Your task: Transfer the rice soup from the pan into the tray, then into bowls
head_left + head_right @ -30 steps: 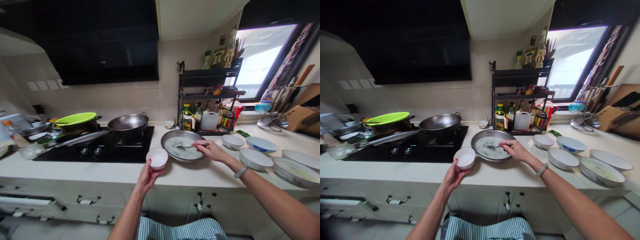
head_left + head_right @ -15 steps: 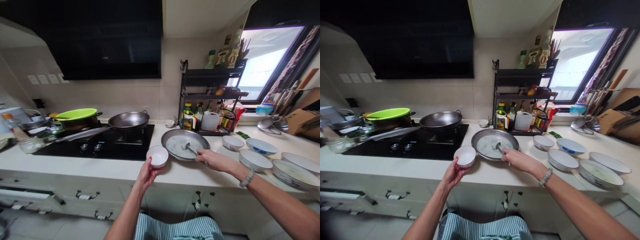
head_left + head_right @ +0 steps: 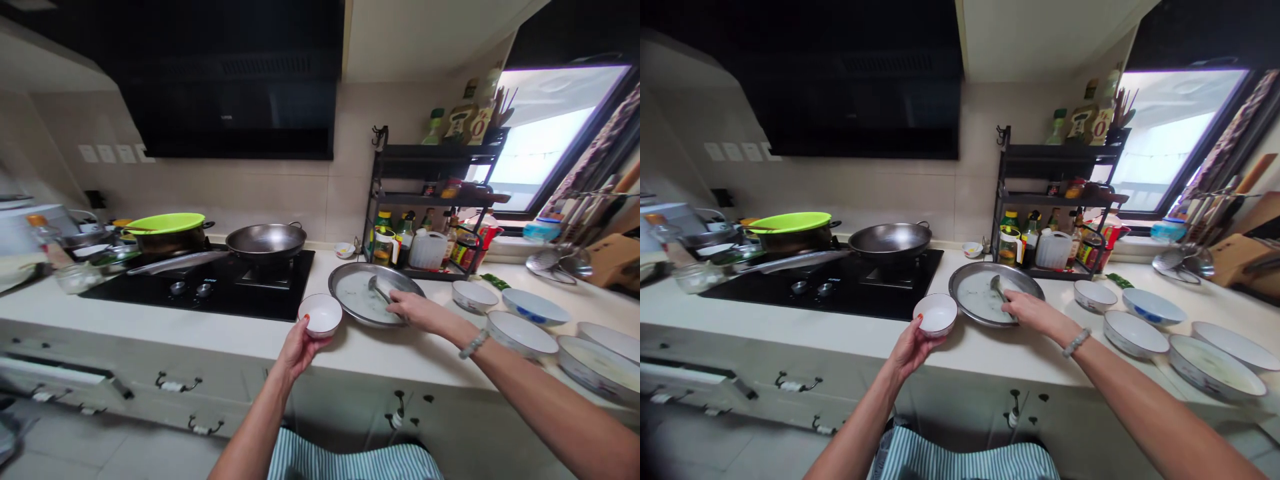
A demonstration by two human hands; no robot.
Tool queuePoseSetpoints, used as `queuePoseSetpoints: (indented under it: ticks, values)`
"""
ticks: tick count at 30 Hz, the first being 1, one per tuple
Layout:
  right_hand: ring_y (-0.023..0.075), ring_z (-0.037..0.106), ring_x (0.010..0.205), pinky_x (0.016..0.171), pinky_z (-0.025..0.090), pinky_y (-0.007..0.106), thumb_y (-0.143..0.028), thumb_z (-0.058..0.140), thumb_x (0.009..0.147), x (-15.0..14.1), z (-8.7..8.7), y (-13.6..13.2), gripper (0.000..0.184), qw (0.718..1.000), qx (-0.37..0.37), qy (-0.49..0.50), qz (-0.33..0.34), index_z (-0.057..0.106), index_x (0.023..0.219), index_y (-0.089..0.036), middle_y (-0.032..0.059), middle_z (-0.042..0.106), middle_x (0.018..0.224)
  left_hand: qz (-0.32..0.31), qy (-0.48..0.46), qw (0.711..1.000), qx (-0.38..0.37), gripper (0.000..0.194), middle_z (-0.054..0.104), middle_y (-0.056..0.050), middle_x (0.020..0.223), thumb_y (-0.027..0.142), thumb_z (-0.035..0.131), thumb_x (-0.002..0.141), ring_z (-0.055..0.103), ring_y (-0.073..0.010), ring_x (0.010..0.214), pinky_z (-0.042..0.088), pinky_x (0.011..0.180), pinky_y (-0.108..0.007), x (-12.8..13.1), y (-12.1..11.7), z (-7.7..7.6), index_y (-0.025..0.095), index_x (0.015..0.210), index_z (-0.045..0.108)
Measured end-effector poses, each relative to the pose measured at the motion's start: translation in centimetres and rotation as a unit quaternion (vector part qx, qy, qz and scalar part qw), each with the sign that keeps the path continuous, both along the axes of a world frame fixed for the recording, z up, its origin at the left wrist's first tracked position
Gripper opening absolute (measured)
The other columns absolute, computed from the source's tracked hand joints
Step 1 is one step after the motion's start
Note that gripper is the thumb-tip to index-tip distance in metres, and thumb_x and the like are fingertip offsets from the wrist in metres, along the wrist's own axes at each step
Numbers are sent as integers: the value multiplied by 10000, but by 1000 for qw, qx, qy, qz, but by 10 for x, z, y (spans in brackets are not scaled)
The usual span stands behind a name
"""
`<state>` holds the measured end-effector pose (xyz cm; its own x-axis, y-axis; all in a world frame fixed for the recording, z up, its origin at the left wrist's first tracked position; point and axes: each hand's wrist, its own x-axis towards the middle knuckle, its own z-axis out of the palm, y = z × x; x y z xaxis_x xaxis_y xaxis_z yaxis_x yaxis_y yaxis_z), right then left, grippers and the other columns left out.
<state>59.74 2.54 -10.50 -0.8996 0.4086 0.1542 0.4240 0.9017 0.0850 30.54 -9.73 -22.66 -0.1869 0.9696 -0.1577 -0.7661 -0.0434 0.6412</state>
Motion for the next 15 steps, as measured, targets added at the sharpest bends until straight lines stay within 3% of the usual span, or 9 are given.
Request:
queuePoseSetpoints:
  ticks: [6, 9, 15]
  values:
    - [180, 616, 757, 683, 512, 279, -181, 433, 953, 29, -15, -17, 340, 982, -29, 185, -5, 762, 1029, -215, 93, 647, 897, -4, -2, 1000, 12, 555, 637, -259, 1353, 269, 627, 946, 708, -374, 1103, 616, 873, -540, 0, -1, 0, 68, 1444, 488]
    - [193, 647, 747, 686, 535, 310, -299, 461, 970, 35, -19, -29, 327, 948, -58, 311, -40, 765, 1056, -213, 106, 679, 878, -6, 4, 1000, 10, 570, 638, -260, 1352, 281, 625, 948, 702, -369, 1118, 624, 861, -516, 0, -1, 1, 75, 1458, 473]
    - [204, 647, 636, 573, 515, 304, -475, 542, 879, 30, -30, -44, 356, 852, -167, 445, -218, 733, 962, -186, 66, 690, 696, -12, 16, 1000, 5, 573, 646, -249, 1349, 273, 597, 962, 718, -350, 1085, 627, 857, -489, -1, -5, 2, 100, 1486, 443]
